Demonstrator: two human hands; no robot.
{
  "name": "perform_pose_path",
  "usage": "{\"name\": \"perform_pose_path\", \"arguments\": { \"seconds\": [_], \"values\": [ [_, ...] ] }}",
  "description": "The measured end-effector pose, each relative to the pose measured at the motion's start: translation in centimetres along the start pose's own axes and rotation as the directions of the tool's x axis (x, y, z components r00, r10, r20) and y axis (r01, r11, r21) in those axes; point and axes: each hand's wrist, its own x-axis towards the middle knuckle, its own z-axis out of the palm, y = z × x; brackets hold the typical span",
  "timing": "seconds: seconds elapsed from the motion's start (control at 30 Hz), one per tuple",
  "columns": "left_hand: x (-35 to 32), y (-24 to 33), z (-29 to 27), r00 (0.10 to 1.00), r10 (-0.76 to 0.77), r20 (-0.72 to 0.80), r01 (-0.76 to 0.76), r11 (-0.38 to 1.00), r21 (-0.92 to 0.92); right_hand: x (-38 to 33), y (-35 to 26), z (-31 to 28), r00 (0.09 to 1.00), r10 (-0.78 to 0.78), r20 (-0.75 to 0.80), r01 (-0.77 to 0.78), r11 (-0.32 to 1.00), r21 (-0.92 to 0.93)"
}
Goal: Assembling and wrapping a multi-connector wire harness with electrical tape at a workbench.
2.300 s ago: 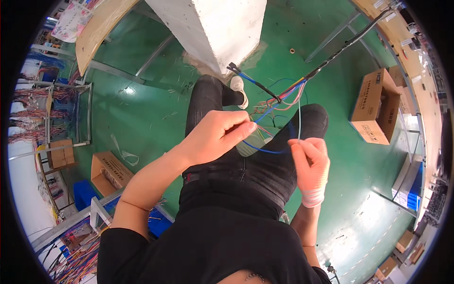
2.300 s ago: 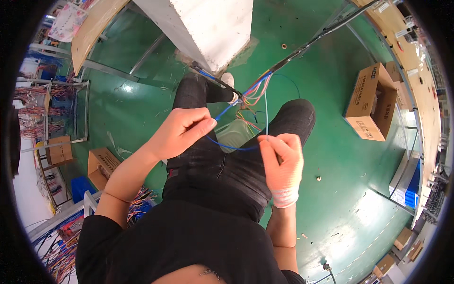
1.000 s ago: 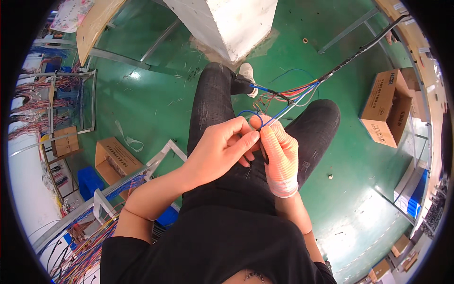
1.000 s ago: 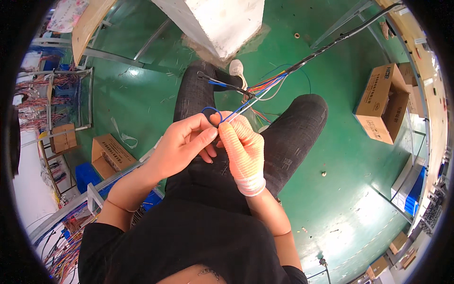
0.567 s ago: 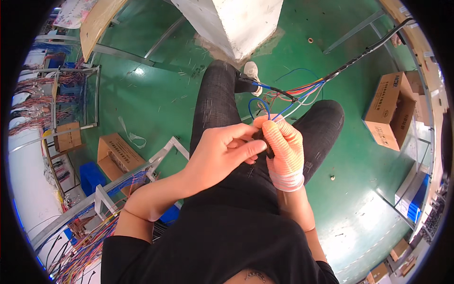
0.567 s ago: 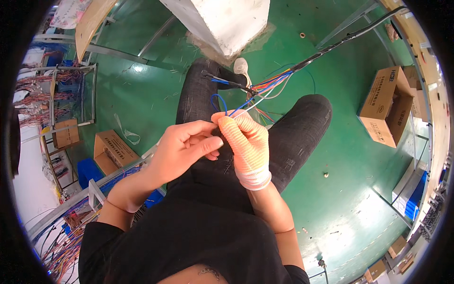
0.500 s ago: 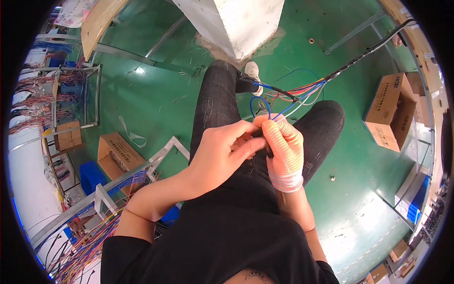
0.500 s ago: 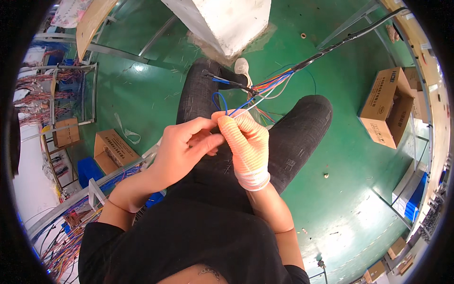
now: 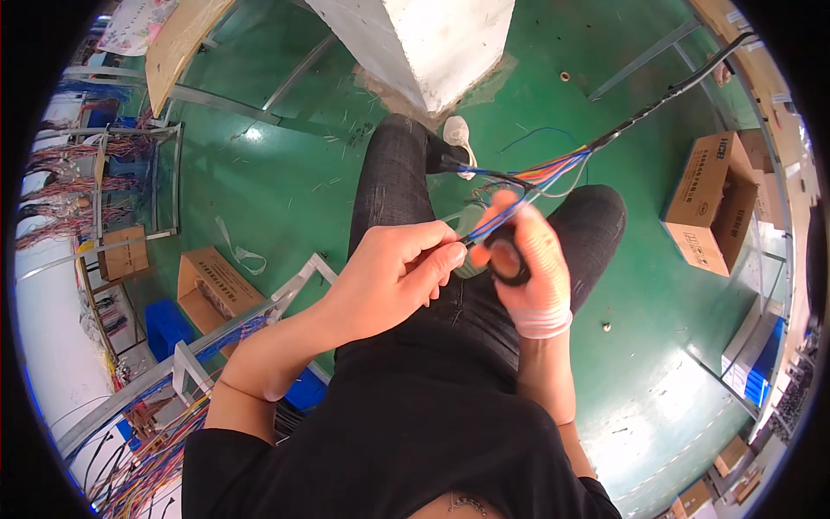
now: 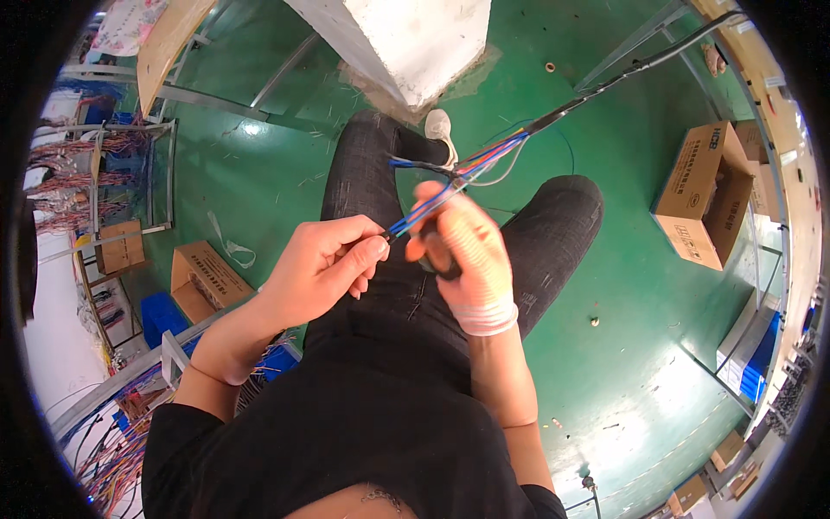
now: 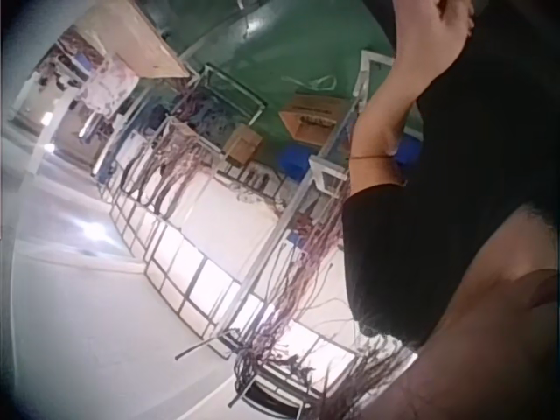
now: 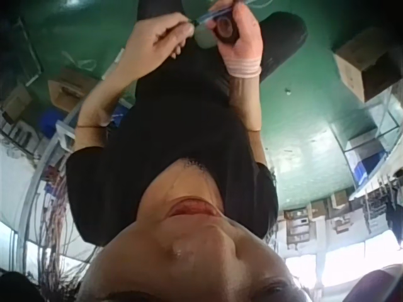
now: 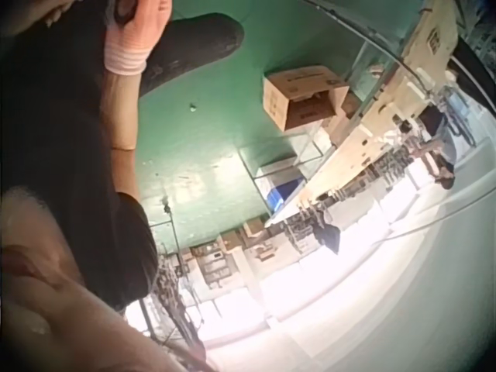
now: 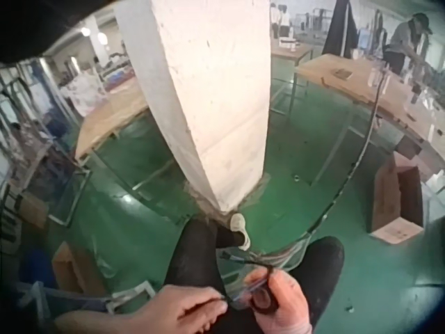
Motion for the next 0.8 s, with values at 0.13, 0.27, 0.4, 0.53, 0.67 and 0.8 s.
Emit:
{"name": "perform_pose_path", "arguments": {
  "seconds": [0.13,0.27,0.4,0.53,0.67,0.8],
  "values": [
    [-0.1,0.7,-0.2,0.999,-0.036,0.038,0.037,0.999,-0.021,0.4,0.7,0.6,0.981,0.15,0.126,-0.142,0.988,-0.066],
    [-0.2,0.7,-0.6,0.999,-0.023,0.024,0.024,0.999,-0.04,1.4,-0.6,0.3,0.994,-0.001,0.107,0.028,0.968,-0.251],
    [0.1,1.2,-1.0,0.993,-0.091,0.072,0.096,0.993,-0.062,1.6,-0.8,-0.7,0.994,-0.1,0.041,0.105,0.976,-0.19],
    [0.3,1.5,-1.4,0.996,-0.07,0.053,0.066,0.995,0.075,1.2,-0.2,0.0,0.985,-0.167,-0.043,0.158,0.976,-0.151],
    [0.7,0.9,-0.7,0.992,0.126,-0.009,-0.119,0.95,0.289,1.2,-0.8,0.8,0.956,-0.278,-0.095,0.238,0.922,-0.306],
    [1.1,1.0,0.9,0.925,0.379,-0.042,-0.305,0.801,0.515,1.3,-0.9,0.7,0.964,-0.239,-0.116,0.201,0.942,-0.271]
  ]
}}
